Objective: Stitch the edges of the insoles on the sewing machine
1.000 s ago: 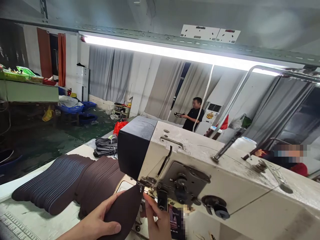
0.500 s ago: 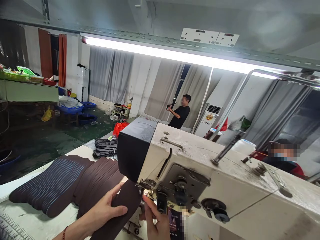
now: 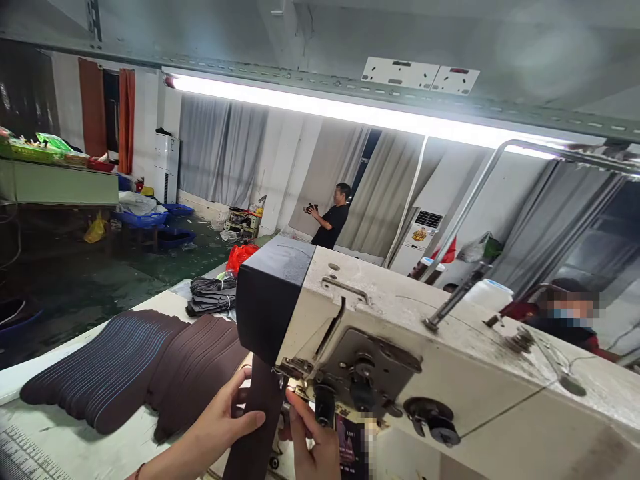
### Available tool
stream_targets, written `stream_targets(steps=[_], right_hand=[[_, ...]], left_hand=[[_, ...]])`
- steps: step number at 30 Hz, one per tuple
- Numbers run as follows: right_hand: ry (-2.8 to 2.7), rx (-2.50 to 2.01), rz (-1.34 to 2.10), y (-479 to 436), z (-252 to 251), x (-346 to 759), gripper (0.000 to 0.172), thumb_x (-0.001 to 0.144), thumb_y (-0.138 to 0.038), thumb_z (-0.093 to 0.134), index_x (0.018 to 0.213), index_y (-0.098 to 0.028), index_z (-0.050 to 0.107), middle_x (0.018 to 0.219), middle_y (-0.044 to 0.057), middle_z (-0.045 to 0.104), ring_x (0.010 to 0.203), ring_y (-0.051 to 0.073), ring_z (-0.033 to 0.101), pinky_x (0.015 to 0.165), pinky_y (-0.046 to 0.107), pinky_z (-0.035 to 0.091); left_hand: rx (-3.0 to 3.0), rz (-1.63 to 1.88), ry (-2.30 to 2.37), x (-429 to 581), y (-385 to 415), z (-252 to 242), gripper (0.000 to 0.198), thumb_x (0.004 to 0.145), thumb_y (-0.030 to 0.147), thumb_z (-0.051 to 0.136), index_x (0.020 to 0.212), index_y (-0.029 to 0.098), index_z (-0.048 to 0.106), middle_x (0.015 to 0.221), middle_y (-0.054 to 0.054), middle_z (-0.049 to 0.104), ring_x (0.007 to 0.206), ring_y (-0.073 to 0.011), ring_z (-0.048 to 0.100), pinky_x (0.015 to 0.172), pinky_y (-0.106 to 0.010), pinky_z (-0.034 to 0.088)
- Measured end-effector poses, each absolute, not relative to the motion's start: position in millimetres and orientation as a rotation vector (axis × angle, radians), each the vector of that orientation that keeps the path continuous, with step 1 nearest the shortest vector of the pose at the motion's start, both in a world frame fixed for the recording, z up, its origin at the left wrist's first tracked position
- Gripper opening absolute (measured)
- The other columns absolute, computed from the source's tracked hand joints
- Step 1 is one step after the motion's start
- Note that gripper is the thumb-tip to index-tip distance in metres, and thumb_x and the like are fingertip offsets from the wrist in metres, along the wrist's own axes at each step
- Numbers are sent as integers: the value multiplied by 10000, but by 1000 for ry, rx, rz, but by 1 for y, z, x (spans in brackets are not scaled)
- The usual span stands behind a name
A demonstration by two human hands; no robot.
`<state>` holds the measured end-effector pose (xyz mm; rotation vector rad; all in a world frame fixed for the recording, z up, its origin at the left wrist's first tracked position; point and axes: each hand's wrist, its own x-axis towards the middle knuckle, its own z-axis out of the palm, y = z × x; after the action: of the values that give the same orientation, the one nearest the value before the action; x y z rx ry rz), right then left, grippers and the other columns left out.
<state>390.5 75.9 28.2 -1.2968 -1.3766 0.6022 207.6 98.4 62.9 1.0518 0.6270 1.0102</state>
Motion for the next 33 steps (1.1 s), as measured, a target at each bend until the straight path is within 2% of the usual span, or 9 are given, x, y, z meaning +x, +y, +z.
stream_targets(steps=[4, 7, 12, 17, 21, 24, 29, 33], right_hand=[[-1355, -1261, 571, 77, 29, 390, 370, 807, -536, 611, 1015, -265, 754, 943, 23, 768, 742, 170, 733, 628, 166, 574], [-1370, -1261, 535, 77, 27, 391, 366, 813, -532, 603, 1021, -271, 753, 1068, 23, 736, 900, 206, 724, 608, 158, 574], [-1389, -1274, 586, 79, 19, 394, 403, 841, -537, 560, 1067, -250, 732, 908, 35, 771, 646, 150, 721, 639, 178, 582], [-1374, -1282, 611, 80, 16, 396, 430, 832, -554, 562, 1081, -244, 727, 602, 15, 716, 567, 139, 678, 603, 164, 562], [-1359, -1306, 640, 79, 20, 395, 442, 835, -573, 545, 1087, -258, 725, 594, 16, 704, 569, 142, 666, 605, 175, 547], [-1343, -1348, 662, 76, 24, 393, 476, 827, -598, 538, 1102, -255, 721, 584, 19, 699, 581, 158, 662, 614, 202, 541], [-1318, -1360, 687, 75, 28, 390, 467, 809, -594, 566, 1100, -262, 719, 576, 1, 694, 602, 146, 657, 643, 193, 524], [-1331, -1351, 694, 76, 26, 391, 459, 814, -587, 562, 1101, -264, 718, 600, 1, 706, 604, 135, 662, 635, 171, 519]], left_hand=[[1121, 877, 726, 200, 103, 62, 625, 651, 240, 714, 1224, 223, 465, 906, -22, 642, 587, -99, 602, 448, -173, 442], [1129, 795, 741, 195, 107, 70, 650, 604, 203, 698, 1215, 214, 477, 912, -19, 627, 485, -61, 544, 379, -158, 393], [1116, 729, 698, 191, 120, 81, 733, 550, 150, 700, 1246, 206, 473, 893, -27, 634, 546, -80, 561, 410, -156, 391], [1120, 753, 681, 195, 136, 77, 723, 539, 111, 678, 1232, 177, 484, 771, 6, 616, 546, -69, 505, 405, -147, 349], [1127, 808, 690, 201, 143, 72, 577, 561, 142, 701, 1108, 166, 521, 718, 31, 595, 504, -58, 474, 410, -163, 335], [1035, 904, 735, 207, 144, 68, 579, 548, 187, 759, 1063, 169, 496, 677, 54, 574, 504, -65, 480, 422, -173, 335], [912, 1080, 649, 218, 137, 63, 531, 578, 236, 801, 1023, 165, 520, 732, 10, 644, 543, -69, 522, 457, -165, 343], [650, 1270, 715, 238, 112, 51, 450, 560, 284, 849, 848, 164, 525, 785, -21, 667, 653, -114, 605, 586, -215, 482]])
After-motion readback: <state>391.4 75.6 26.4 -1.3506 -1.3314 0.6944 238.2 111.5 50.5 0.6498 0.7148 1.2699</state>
